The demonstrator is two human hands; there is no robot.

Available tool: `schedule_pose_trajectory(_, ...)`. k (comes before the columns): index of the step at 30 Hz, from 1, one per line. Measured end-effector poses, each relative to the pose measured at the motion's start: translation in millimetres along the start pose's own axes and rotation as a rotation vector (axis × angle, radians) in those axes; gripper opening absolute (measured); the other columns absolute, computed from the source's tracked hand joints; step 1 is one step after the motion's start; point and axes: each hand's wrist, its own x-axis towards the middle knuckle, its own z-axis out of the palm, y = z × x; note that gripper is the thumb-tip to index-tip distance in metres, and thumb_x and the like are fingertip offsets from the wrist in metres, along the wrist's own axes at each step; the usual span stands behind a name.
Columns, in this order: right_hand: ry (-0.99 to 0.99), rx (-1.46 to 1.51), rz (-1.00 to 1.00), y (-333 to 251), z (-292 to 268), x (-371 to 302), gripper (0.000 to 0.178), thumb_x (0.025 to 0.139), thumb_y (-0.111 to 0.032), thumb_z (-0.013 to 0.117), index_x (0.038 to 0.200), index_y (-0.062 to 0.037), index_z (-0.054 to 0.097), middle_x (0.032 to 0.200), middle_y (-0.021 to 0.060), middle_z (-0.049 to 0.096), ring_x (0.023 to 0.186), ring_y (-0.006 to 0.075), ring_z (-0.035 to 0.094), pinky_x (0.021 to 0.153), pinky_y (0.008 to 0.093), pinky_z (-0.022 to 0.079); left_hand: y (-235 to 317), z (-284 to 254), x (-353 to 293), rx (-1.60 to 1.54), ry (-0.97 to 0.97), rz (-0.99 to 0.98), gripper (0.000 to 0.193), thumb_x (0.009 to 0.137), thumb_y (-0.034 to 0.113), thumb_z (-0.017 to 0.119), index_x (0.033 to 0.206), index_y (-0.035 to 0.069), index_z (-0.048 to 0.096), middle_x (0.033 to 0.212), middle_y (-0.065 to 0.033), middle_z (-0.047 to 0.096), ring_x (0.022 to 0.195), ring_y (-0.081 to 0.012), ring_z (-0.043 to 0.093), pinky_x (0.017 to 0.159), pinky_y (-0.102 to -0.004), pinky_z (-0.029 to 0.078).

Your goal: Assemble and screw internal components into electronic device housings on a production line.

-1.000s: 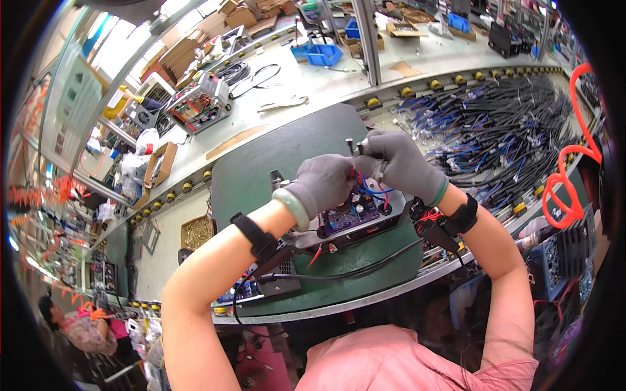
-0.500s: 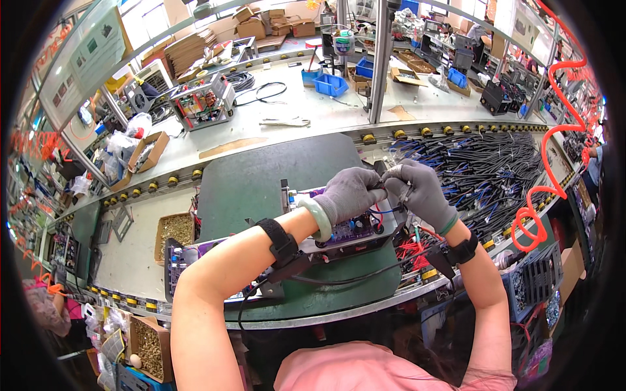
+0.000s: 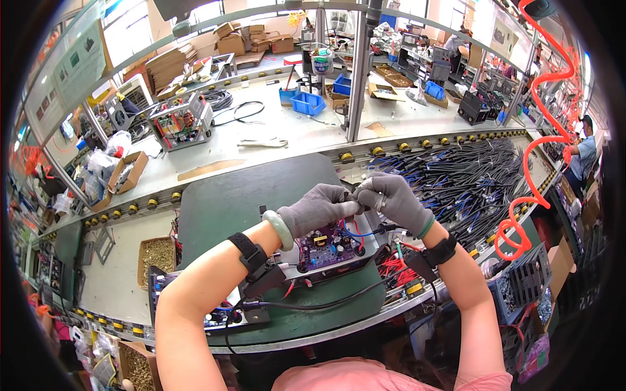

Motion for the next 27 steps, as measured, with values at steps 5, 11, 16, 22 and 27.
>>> schedule_pose_trajectory(5,0.124,-0.464,0.183,1.0,26.9,-11.0,0.026,0.089,-0.018,0.063,0.107,-0.0005,0.065,0.090,0.0215,0.068,0.081,0.0400,0.065,0.074,0.0464,0.052,-1.2,0.3,18.4,0.843,0.311,0.028,0.013,0.085,0.024,0.067,0.088,0.011,0.071,0.077,-0.0113,0.068,0.071,-0.0245,0.066,0.070,-0.0352,0.053)
schedule_pose_trajectory(11,0.016,-0.380,0.383,10.2,28.8,-26.6,0.021,0.087,-0.016,0.056,0.097,0.0021,0.059,0.079,0.0271,0.064,0.079,0.0459,0.064,0.072,0.0518,0.050,-6.0,10.6,26.8,1.268,0.137,0.027,0.013,0.085,0.023,0.061,0.089,0.015,0.072,0.088,-0.0134,0.071,0.087,-0.0355,0.068,0.077,-0.0434,0.055)
schedule_pose_trajectory(16,0.097,-0.333,0.266,4.7,30.5,-70.2,0.023,0.086,-0.010,0.057,0.106,0.0020,0.061,0.068,0.0225,0.058,0.061,0.0406,0.061,0.056,0.0461,0.046,-13.9,31.0,2.2,1.134,0.200,0.145,0.014,0.085,0.026,0.064,0.089,0.015,0.071,0.082,-0.0143,0.069,0.084,-0.0360,0.068,0.075,-0.0465,0.054)
schedule_pose_trajectory(22,0.193,-0.238,0.158,-25.6,31.9,-93.7,0.046,0.088,-0.009,0.058,0.132,0.0045,0.055,0.072,0.0190,0.060,0.058,0.0315,0.062,0.056,0.0374,0.049,-7.0,44.5,-17.1,1.032,0.185,0.272,0.015,0.087,0.027,0.064,0.085,0.014,0.071,0.072,-0.0158,0.064,0.075,-0.0372,0.066,0.066,-0.0482,0.052)
schedule_pose_trajectory(27,0.219,-0.194,0.133,-22.0,34.8,-93.2,0.031,0.090,-0.010,0.060,0.117,0.0052,0.062,0.076,0.0207,0.064,0.063,0.0333,0.065,0.058,0.0383,0.050,-16.2,48.4,-19.6,1.133,0.291,0.413,0.014,0.083,0.024,0.066,0.078,0.011,0.068,0.075,-0.0110,0.065,0.080,-0.0336,0.065,0.069,-0.0444,0.052)
